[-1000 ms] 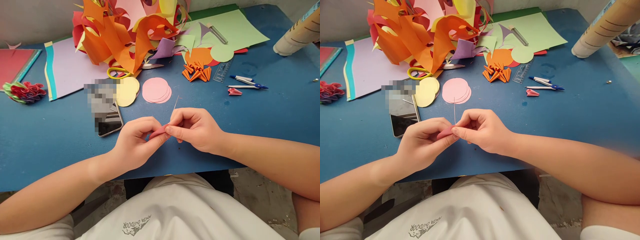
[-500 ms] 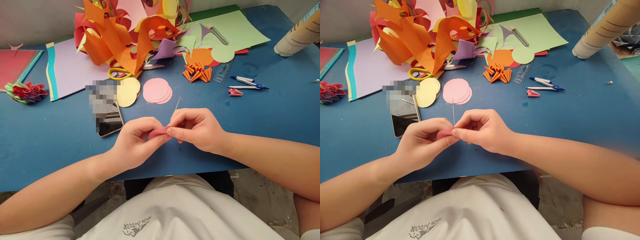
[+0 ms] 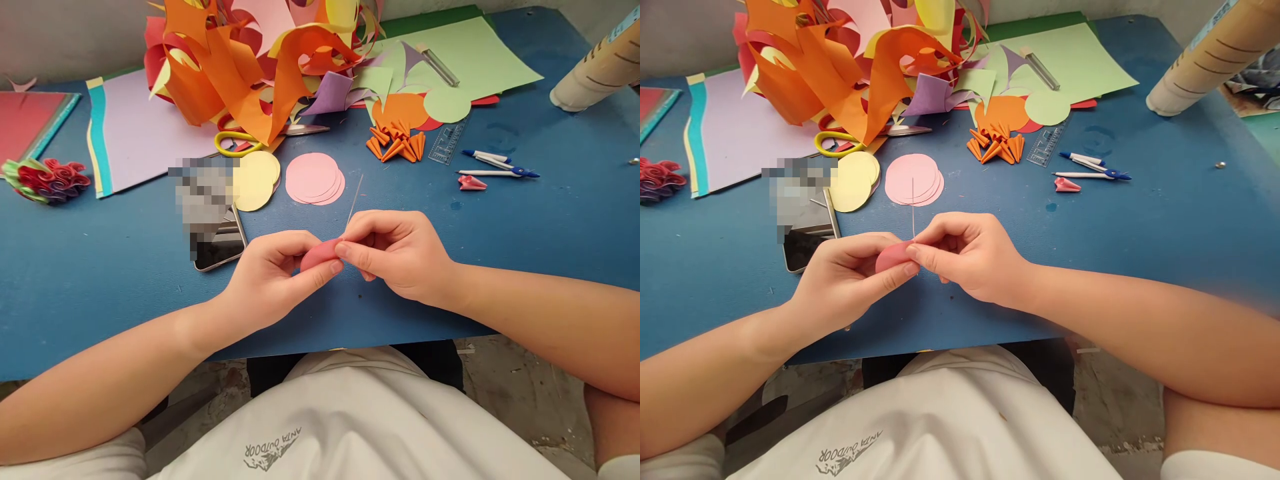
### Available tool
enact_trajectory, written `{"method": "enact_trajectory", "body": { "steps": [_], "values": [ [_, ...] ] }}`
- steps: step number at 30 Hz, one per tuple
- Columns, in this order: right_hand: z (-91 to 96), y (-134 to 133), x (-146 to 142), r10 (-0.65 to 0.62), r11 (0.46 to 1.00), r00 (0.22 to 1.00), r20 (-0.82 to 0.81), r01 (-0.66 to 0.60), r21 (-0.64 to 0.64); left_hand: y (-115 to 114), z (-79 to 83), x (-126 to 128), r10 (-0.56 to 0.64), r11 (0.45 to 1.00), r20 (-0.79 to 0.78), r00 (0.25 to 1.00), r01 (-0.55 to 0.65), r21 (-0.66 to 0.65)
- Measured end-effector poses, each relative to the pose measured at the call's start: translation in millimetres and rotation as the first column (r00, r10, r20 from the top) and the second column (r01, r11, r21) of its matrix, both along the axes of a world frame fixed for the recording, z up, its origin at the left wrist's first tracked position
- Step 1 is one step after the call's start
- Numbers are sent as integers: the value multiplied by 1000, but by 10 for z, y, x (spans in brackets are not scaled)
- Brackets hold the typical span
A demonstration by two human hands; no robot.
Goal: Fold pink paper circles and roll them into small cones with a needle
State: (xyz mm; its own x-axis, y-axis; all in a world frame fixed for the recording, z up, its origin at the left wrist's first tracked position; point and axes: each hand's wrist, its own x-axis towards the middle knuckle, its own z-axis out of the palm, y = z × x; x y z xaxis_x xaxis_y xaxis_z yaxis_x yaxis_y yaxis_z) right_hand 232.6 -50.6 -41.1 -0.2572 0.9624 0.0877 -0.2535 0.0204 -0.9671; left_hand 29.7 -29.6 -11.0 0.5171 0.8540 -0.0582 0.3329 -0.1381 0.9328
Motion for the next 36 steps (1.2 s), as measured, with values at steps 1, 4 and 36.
{"method": "enact_trajectory", "body": {
  "steps": [1,4,36],
  "values": [
    [-5,-1,1,-21,1000,1000,20,21,-11,0,-8,6,5,1000,1,1000,-5,25],
    [-15,-1,-1,-49,998,996,69,52,-38,0,-25,17,14,998,3,1000,-14,60],
    [15,26,-15,33,999,998,61,-33,-10,13,-6,-1,-29,993,42,999,23,120]
  ]
}}
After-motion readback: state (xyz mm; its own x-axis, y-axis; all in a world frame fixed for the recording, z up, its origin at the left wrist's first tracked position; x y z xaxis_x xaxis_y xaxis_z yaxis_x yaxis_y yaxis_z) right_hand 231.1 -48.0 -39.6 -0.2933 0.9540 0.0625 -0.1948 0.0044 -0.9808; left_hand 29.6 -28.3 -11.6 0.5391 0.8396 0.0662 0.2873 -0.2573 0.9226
